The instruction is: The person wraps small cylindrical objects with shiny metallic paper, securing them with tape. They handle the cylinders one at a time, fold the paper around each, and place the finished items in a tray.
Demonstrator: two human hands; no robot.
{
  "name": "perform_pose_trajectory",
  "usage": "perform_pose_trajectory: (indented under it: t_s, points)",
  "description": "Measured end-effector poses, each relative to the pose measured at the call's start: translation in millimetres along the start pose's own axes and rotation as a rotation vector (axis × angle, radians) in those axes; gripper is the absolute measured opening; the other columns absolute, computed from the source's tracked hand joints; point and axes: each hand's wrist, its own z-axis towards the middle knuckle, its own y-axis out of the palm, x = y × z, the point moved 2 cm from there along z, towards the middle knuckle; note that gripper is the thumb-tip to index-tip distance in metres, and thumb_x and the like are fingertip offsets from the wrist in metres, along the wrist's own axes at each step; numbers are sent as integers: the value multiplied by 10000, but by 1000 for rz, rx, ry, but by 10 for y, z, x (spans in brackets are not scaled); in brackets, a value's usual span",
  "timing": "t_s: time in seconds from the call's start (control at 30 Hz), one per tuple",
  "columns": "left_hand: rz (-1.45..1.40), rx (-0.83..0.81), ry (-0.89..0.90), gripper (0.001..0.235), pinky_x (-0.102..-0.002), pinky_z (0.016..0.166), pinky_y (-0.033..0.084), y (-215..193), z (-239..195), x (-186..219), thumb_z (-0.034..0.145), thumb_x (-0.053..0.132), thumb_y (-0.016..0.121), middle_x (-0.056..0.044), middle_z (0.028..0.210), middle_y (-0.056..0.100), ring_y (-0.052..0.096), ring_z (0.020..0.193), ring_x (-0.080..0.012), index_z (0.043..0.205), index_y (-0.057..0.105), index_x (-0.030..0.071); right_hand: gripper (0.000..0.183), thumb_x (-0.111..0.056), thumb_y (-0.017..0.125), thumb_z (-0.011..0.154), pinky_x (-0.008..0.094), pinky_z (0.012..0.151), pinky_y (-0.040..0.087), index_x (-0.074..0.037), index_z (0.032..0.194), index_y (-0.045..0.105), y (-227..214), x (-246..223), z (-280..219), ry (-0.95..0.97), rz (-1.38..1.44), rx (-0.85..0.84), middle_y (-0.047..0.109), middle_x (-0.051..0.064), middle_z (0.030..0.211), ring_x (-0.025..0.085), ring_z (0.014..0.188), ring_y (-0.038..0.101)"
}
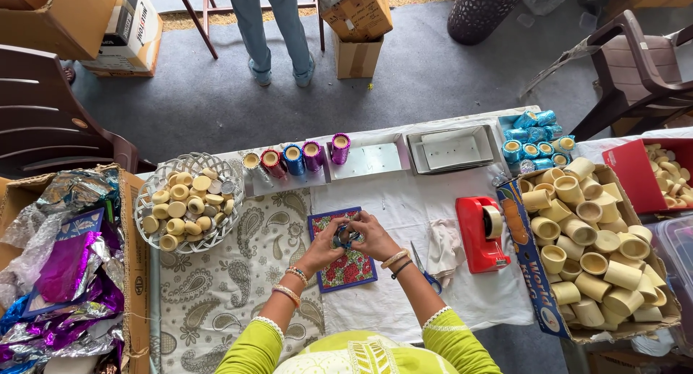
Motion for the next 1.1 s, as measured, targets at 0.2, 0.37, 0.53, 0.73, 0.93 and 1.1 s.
perform_pose_trajectory:
  t_s: [0.2,0.37,0.53,0.73,0.93,1.1]
  points:
    - [37,8,88,810,-385,1132,459,-14,-95,154,697,-80,720,-133,1371,529,508,1352,-288,1419,410,116,359,-141,848,674,386,971,531,-156,1024,768,9,-3,-45,-59,-90,-32,565,46,1120,259,1106,545]
    - [108,73,197,883,-381,1096,506,67,-84,256,671,-38,818,-143,1345,557,570,1277,-308,1438,408,114,236,-241,865,736,379,963,531,-149,939,788,29,3,-54,-64,-187,-32,571,43,1096,252,1054,553]
    - [113,103,207,793,-378,1083,537,96,-61,29,786,-48,746,-152,1397,593,623,1289,-309,1489,410,103,228,-274,821,811,398,914,529,-164,1010,805,28,33,-63,-96,-150,49,561,68,1072,260,1040,552]
    - [109,22,173,816,-432,1017,511,-4,-78,320,761,11,804,-196,1318,567,600,1221,-357,1443,365,95,220,-293,776,864,388,901,532,-188,1054,807,32,33,-33,-46,-143,33,572,61,1029,255,1002,561]
    - [127,114,154,659,-440,1006,535,64,17,8,864,-3,697,-195,1338,661,637,1228,-377,1446,405,105,217,-298,803,834,378,812,554,-109,932,764,38,-54,-36,-52,-219,107,585,55,1004,249,957,588]
    - [85,189,-27,655,-407,981,560,62,33,-47,815,-32,674,-161,1264,698,690,1172,-335,1404,438,128,272,-222,773,875,341,714,578,-56,1054,654,-91,-133,-173,64,286,306,620,54,966,181,819,664]
